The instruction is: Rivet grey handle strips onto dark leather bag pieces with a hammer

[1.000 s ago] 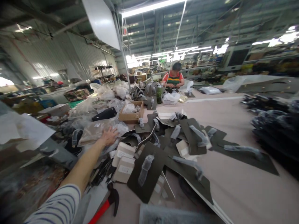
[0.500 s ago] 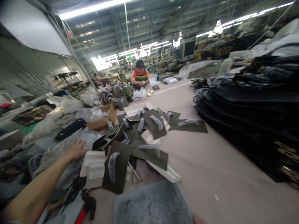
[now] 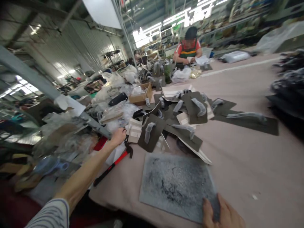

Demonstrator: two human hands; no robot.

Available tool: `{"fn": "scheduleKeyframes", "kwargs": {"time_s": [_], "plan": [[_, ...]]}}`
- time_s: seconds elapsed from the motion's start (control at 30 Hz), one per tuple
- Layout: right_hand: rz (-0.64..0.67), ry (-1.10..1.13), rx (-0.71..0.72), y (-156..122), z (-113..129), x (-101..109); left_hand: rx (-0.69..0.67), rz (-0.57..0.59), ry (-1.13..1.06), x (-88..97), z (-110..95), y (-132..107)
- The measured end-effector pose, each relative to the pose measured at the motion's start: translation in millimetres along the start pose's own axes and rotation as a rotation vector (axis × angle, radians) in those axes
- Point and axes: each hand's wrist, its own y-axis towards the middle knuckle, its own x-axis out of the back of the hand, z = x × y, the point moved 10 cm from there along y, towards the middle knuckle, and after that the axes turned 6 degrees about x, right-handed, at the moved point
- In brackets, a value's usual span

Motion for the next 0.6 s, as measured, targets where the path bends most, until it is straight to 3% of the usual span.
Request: {"fn": "scheduleKeyframes", "kwargs": {"time_s": [0.17,0.27,0.47,0.6], "plan": [[-0.018,-0.048,0.024,-4.4,0.9,0.4,0.073,0.094,-0.001,-56.1,44.8,-95.3],[-0.043,-0.073,0.047,-2.2,3.2,3.6,0.103,0.124,-0.047,-81.1,53.9,-120.7],[-0.027,-0.062,0.093,0.2,3.4,0.7,0.165,0.177,-0.274,-86.8,58.1,-130.7],[-0.055,-0.082,0.07,0.6,3.5,4.3,0.236,0.249,-0.504,-85.5,47.6,-156.9]]}}
